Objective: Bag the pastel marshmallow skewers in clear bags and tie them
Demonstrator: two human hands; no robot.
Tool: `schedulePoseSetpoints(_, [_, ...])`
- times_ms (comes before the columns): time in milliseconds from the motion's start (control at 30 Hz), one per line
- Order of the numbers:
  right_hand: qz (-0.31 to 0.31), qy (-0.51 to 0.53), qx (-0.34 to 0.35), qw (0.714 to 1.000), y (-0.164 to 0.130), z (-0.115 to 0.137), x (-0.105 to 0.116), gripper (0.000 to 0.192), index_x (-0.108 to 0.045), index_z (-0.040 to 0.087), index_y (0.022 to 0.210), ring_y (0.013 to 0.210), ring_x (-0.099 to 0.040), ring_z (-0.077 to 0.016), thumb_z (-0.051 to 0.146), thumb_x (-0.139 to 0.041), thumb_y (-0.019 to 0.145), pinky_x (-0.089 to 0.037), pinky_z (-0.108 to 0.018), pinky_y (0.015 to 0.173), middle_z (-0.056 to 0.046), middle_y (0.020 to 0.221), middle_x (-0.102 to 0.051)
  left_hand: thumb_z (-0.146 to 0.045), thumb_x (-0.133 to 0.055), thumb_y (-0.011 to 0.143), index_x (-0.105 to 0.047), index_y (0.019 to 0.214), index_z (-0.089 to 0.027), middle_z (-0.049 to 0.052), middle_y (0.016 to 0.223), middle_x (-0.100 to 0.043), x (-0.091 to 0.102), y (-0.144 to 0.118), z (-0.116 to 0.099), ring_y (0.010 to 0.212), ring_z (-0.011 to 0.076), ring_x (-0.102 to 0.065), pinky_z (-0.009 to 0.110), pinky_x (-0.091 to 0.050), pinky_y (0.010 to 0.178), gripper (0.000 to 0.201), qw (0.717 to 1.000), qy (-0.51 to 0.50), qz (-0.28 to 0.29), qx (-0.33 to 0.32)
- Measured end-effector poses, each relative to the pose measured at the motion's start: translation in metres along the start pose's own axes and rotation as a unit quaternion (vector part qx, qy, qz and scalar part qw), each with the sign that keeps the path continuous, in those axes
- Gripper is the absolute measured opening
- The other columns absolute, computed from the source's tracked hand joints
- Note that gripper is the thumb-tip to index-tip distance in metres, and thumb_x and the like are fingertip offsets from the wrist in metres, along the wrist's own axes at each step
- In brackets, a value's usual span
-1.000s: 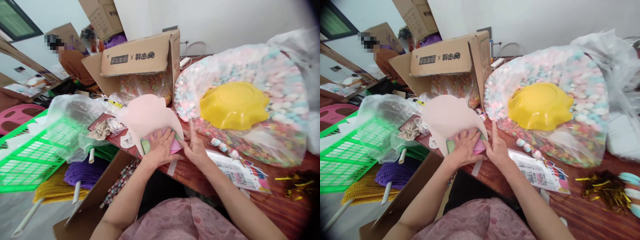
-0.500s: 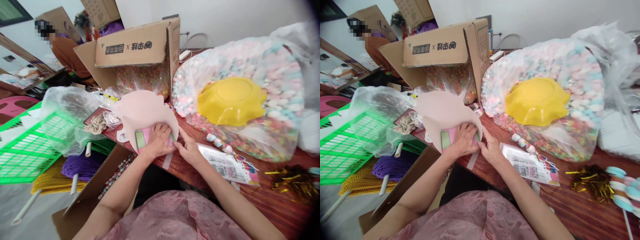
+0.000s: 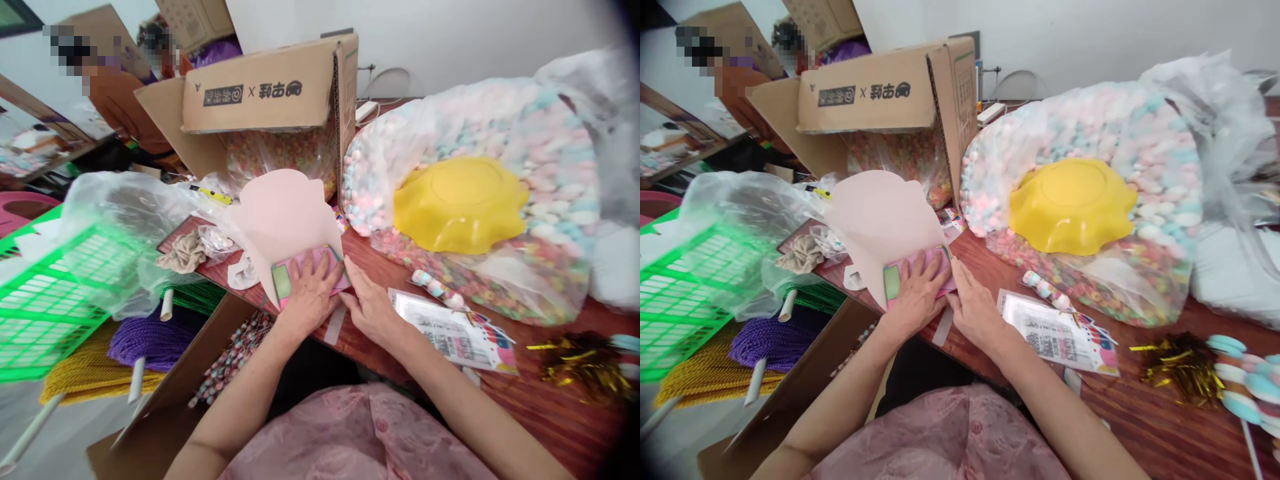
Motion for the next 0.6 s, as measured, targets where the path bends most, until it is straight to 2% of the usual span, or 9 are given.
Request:
schedulePoseSetpoints(100, [-0.020,-0.039,0.032,0.999,-0.012,0.005,0.024,0.057,-0.041,0.014,0.146,0.131,-0.050,-0.0237,0.016,-0.049,0.089,-0.044,-0.043,0.109,-0.016,0.142,-0.052,-0.043,-0.044,0.095,-0.040,0.145,-0.024,0.011,0.154,-0.038,0.001,0.004,-0.003,0.143,0.0358,-0.028,0.073,-0.023,0.108,0.053,1.000,-0.014,-0.010,-0.016])
schedulePoseSetpoints(167, [-0.075,-0.096,0.034,0.992,-0.026,0.002,0.051,0.048,-0.052,0.018,0.138,0.123,-0.057,-0.0228,0.018,-0.049,0.090,-0.048,-0.041,0.104,-0.013,0.133,-0.061,-0.042,-0.046,0.095,-0.046,0.140,-0.025,0.011,0.151,-0.042,0.002,0.004,-0.004,0.142,0.0340,-0.030,0.073,-0.022,0.108,0.048,0.999,-0.025,-0.017,-0.026])
schedulePoseSetpoints(233, [-0.145,-0.181,0.004,0.973,-0.044,-0.006,0.081,0.039,-0.060,0.018,0.128,0.114,-0.062,-0.0240,0.021,-0.051,0.091,-0.049,-0.042,0.101,-0.011,0.122,-0.067,-0.038,-0.049,0.094,-0.051,0.135,-0.025,0.011,0.148,-0.047,0.003,0.005,-0.006,0.141,0.0349,-0.033,0.073,-0.022,0.108,0.044,0.999,-0.028,-0.019,-0.032])
schedulePoseSetpoints(300, [-0.175,-0.272,-0.047,0.945,-0.064,-0.018,0.111,0.031,-0.067,0.018,0.116,0.104,-0.066,-0.0254,0.025,-0.052,0.091,-0.052,-0.043,0.095,-0.011,0.111,-0.071,-0.034,-0.051,0.092,-0.054,0.132,-0.023,0.013,0.145,-0.049,0.003,0.007,-0.010,0.139,0.0370,-0.035,0.074,-0.023,0.106,0.041,0.999,-0.021,-0.019,-0.034])
schedulePoseSetpoints(400, [-0.125,-0.396,-0.131,0.900,-0.087,-0.042,0.140,0.026,-0.072,0.020,0.102,0.090,-0.067,-0.0273,0.028,-0.050,0.089,-0.055,-0.041,0.076,-0.010,0.099,-0.072,-0.030,-0.050,0.092,-0.057,0.127,-0.022,0.016,0.143,-0.049,0.005,0.010,-0.017,0.135,0.0406,-0.037,0.075,-0.026,0.103,0.037,0.999,0.000,-0.025,-0.036])
schedulePoseSetpoints(467, [-0.066,-0.445,-0.165,0.878,-0.094,-0.059,0.145,0.026,-0.073,0.021,0.099,0.084,-0.066,-0.0285,0.027,-0.050,0.086,-0.053,-0.040,0.067,-0.011,0.096,-0.071,-0.031,-0.049,0.093,-0.058,0.125,-0.021,0.017,0.142,-0.049,0.006,0.010,-0.020,0.133,0.0427,-0.038,0.075,-0.028,0.100,0.035,0.999,0.014,-0.035,-0.036])
schedulePoseSetpoints(533, [-0.020,-0.451,-0.167,0.877,-0.095,-0.073,0.142,0.025,-0.073,0.020,0.092,0.081,-0.065,-0.0296,0.023,-0.050,0.082,-0.051,-0.041,0.065,-0.013,0.094,-0.071,-0.032,-0.048,0.093,-0.058,0.124,-0.021,0.018,0.142,-0.049,0.007,0.007,-0.020,0.133,0.0427,-0.039,0.073,-0.032,0.099,0.034,0.997,0.016,-0.048,-0.051])
schedulePoseSetpoints(600, [-0.030,-0.414,-0.155,0.896,-0.092,-0.084,0.136,0.022,-0.072,0.020,0.082,0.081,-0.065,-0.0297,0.019,-0.050,0.077,-0.050,-0.042,0.068,-0.013,0.090,-0.071,-0.033,-0.048,0.094,-0.058,0.125,-0.024,0.017,0.142,-0.049,0.006,0.001,-0.017,0.134,0.0403,-0.039,0.068,-0.033,0.101,0.033,0.994,0.006,-0.070,-0.079])
Point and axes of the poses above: each hand's wrist, its own y-axis towards the middle knuckle, its own x-axis out of the back of the hand, z = x × y, the point moved 1 cm from there along y, towards the middle knuckle
